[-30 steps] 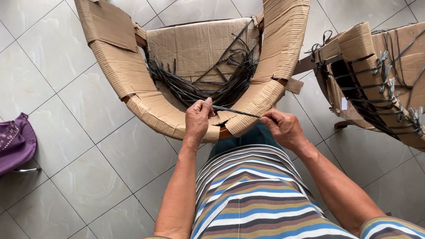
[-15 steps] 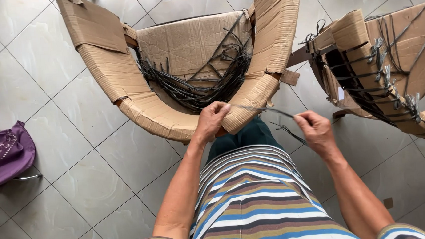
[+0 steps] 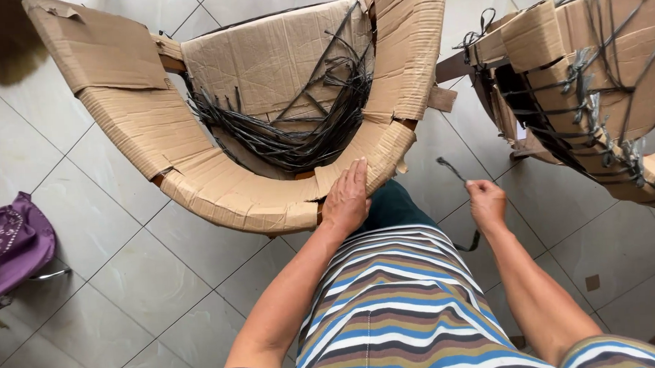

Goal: Wrapping a chair frame with protective cardboard and securing it with plastic ties for shipping.

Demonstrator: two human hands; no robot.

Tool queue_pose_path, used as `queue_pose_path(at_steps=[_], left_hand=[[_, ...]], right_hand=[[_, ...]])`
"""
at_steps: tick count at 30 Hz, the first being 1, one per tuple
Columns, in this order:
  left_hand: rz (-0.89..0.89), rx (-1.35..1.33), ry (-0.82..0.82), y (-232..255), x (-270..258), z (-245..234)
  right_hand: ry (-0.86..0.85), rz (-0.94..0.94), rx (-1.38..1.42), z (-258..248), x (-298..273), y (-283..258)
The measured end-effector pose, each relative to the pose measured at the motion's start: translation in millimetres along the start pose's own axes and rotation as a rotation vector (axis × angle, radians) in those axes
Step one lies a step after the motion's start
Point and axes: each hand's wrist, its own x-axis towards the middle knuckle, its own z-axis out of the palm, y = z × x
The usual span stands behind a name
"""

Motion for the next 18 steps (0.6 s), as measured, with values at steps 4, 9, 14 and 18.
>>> queue_pose_path(at_steps=[4, 9, 14, 18], left_hand=[[-0.18, -0.438, -0.239, -8.4, 17.2, -41.1], [-0.512, -0.78, -0.339, -77.6, 60.8, 8.3], [-0.581, -0.721, -0.355, -125.6, 109.9, 90.9], [-0.746, -0.75, -0.345, -142.8, 130.9, 144.0]], right_hand=[[-0.071, 0.057, -0.096, 69.1, 34.1, 11.5], [-0.277, 0.035, -0.116, 149.2, 55.7, -19.4], [-0.389, 0.084, -0.153, 166.7, 63.1, -23.7], [-0.502, 0.117, -0.187, 180.7, 66.8, -21.2]])
